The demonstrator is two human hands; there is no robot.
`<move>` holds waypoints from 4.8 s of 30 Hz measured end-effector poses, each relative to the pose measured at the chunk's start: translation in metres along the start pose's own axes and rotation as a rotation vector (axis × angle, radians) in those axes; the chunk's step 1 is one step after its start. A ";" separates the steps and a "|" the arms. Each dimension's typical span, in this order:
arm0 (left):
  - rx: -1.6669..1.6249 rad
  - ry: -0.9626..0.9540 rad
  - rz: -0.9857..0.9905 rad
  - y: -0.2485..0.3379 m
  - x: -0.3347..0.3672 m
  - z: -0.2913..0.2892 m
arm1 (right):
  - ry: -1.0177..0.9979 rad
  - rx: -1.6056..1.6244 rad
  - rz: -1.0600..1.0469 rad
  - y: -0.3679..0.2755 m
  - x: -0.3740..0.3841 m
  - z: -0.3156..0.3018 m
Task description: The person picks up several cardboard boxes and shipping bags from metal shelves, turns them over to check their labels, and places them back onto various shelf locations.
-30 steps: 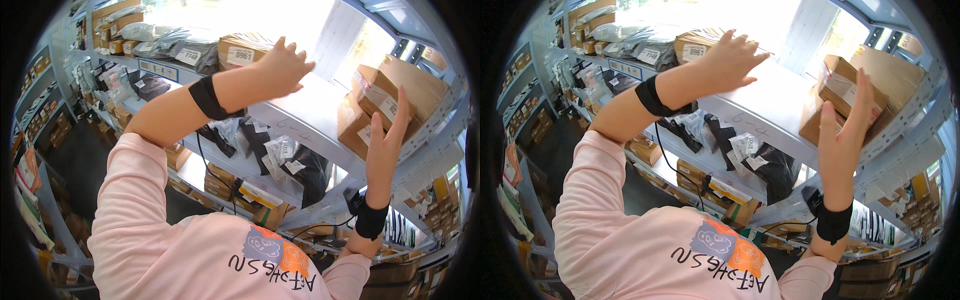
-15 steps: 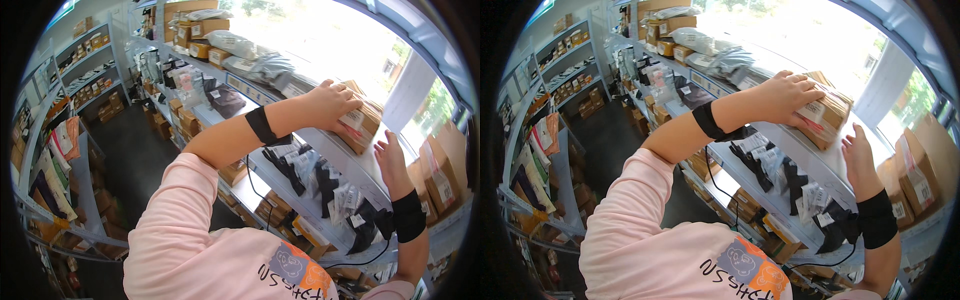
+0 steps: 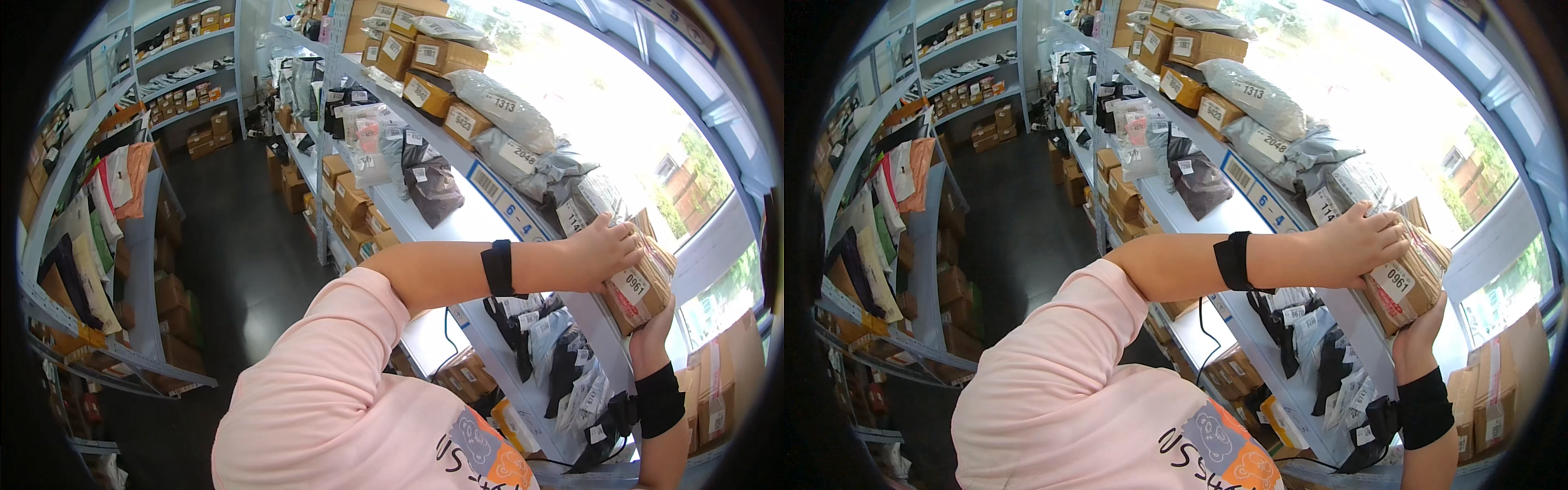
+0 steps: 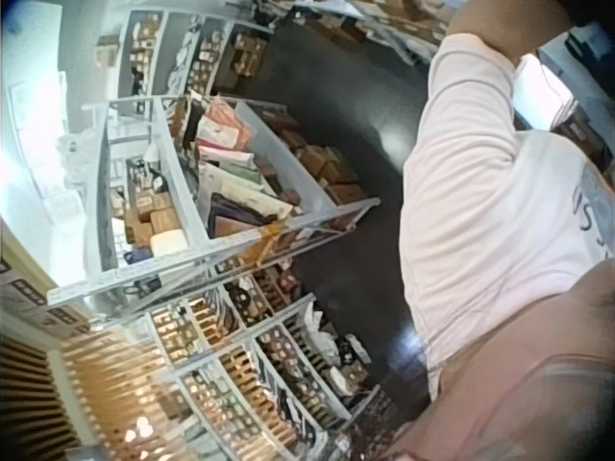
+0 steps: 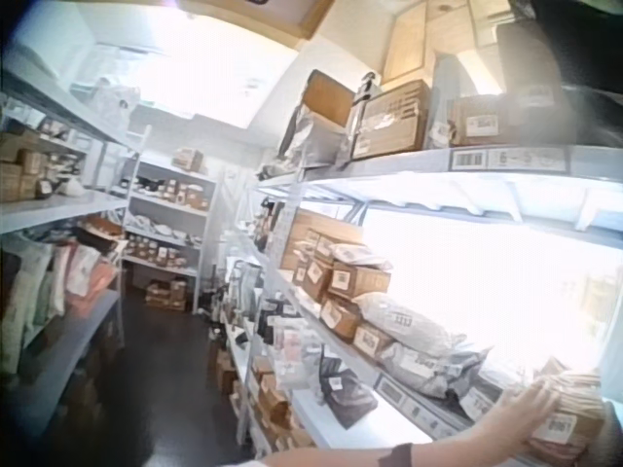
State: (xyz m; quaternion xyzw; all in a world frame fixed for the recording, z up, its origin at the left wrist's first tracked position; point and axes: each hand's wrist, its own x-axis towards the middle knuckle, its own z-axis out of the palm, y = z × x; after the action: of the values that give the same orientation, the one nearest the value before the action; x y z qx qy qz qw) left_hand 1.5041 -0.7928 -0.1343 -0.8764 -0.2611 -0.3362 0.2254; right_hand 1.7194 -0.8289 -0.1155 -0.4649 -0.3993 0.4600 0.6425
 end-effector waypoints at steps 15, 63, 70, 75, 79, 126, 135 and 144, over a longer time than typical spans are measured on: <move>0.050 0.032 0.014 -0.068 -0.036 -0.011 | -0.082 -0.016 -0.001 0.025 0.030 0.056; -0.093 0.159 -0.124 -0.191 -0.100 -0.021 | -0.083 -0.315 0.018 0.051 0.076 0.156; -0.328 0.094 -0.420 -0.177 -0.074 -0.031 | -0.146 -0.254 0.012 0.046 0.075 0.145; -0.876 0.235 -0.403 -0.141 -0.050 -0.018 | -0.209 -0.114 -0.045 0.031 0.073 0.127; -1.348 0.408 -0.510 -0.107 -0.042 -0.011 | -0.136 -0.166 -0.092 0.017 0.032 0.123; -1.043 0.597 0.169 0.221 0.337 0.053 | 0.681 -1.404 -1.517 -0.235 -0.002 -0.285; -0.895 0.486 0.100 0.189 0.316 0.058 | 0.728 -1.691 -1.522 -0.231 0.000 -0.278; -0.889 0.177 0.180 0.209 0.203 0.020 | 0.750 -2.044 -1.567 -0.256 0.013 -0.326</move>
State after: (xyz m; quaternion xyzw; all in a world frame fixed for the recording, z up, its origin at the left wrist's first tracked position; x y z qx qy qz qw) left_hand 1.7702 -0.8788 -0.0499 -0.8752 0.0055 -0.4680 -0.1226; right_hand 2.0854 -0.9289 0.0519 -0.4807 -0.5218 -0.6836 0.1715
